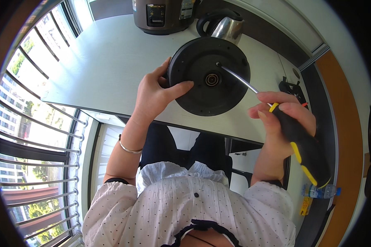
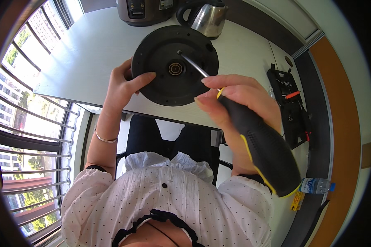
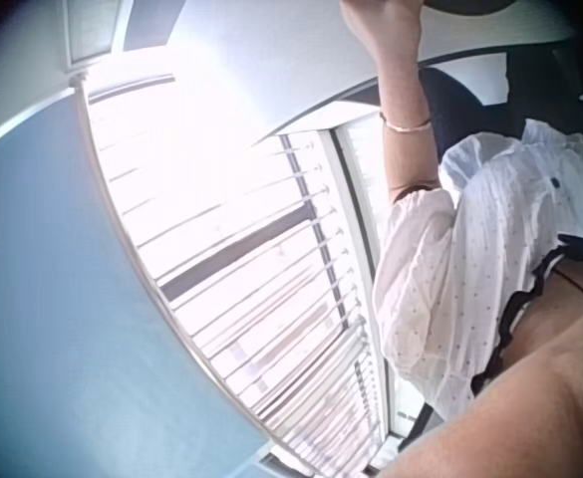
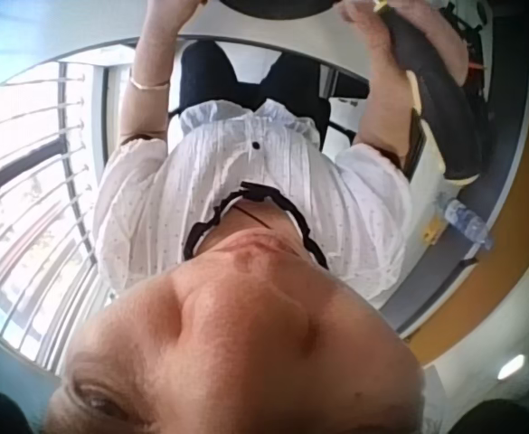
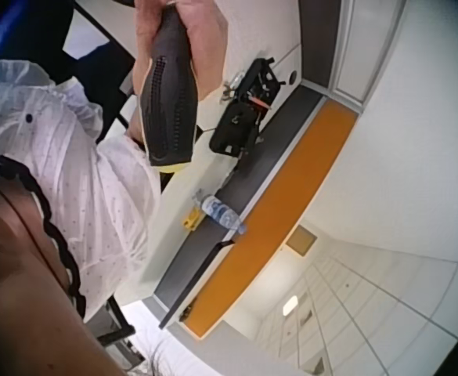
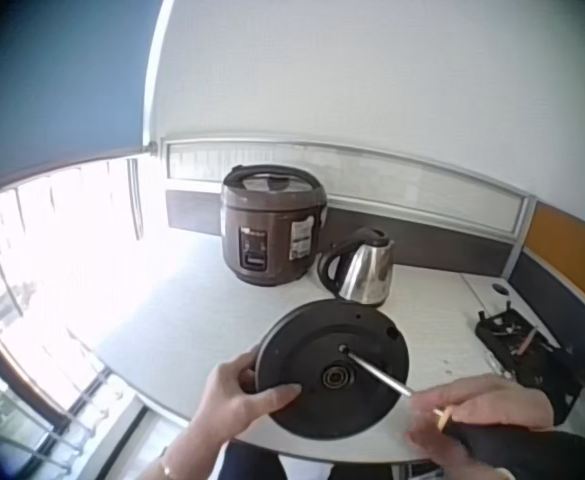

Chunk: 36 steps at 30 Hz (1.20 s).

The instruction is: The person holds an electric kettle upside down and uses a screwdriver to loosen a screw on the base. The person rotates the kettle to access the screw and continues unscrewing it.

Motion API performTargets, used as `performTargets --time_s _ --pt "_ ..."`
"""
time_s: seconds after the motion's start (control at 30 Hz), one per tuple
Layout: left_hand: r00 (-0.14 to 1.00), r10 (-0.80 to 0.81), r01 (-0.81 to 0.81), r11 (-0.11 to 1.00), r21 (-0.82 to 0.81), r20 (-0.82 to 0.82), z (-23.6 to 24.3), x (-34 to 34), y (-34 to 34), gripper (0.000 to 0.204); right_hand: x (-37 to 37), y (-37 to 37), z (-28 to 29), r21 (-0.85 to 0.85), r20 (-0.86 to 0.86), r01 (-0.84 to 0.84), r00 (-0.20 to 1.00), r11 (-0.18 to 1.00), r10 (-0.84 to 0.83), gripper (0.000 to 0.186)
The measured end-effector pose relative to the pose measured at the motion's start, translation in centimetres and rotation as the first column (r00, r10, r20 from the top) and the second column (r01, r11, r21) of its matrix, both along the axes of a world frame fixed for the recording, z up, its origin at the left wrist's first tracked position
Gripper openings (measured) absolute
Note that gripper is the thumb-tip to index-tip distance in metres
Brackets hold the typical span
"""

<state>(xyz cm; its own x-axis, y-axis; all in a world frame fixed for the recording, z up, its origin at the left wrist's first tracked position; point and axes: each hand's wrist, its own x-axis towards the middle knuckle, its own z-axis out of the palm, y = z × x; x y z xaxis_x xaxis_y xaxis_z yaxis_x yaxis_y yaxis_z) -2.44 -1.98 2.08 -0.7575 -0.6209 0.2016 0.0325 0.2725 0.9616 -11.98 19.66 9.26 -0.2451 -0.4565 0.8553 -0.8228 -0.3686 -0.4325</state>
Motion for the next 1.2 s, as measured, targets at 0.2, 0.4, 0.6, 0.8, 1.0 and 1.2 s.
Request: performTargets --time_s 0.2,0.4,0.6,0.8,1.0,1.2 --pt "1.000 0.008 -0.008 1.000 0.015 0.015 -0.1 0.2 0.0 0.080 0.3 0.6 1.4 -0.016 0.398 -0.111 0.911 0.994 0.108 0.029" --pt "1.000 0.001 -0.001 1.000 0.004 0.012 -0.1 -0.1 0.0 0.081 0.5 1.8 2.6 0.123 0.415 -0.063 0.910 0.990 0.006 0.032" --pt "1.000 0.000 0.000 1.000 0.005 -0.003 0.2 0.1 0.1 0.081 0.2 0.7 0.1 0.025 0.126 0.149 0.981 0.989 -0.151 0.033" --pt "1.000 -0.006 0.006 1.000 0.022 0.014 0.1 0.1 0.0 0.081 1.0 -0.3 0.3 -0.015 0.108 0.037 0.994 0.999 -0.035 0.028" --pt "1.000 -0.004 0.004 1.000 0.012 0.015 0.0 0.1 -0.1 0.081 -0.2 1.5 1.6 0.192 0.270 -0.163 0.957 0.968 0.108 0.021" --pt "1.000 0.004 -0.004 1.000 0.019 0.007 0.0 -0.1 0.0 0.080 0.5 1.8 1.8 0.208 0.385 -0.137 0.922 0.968 0.048 0.024"
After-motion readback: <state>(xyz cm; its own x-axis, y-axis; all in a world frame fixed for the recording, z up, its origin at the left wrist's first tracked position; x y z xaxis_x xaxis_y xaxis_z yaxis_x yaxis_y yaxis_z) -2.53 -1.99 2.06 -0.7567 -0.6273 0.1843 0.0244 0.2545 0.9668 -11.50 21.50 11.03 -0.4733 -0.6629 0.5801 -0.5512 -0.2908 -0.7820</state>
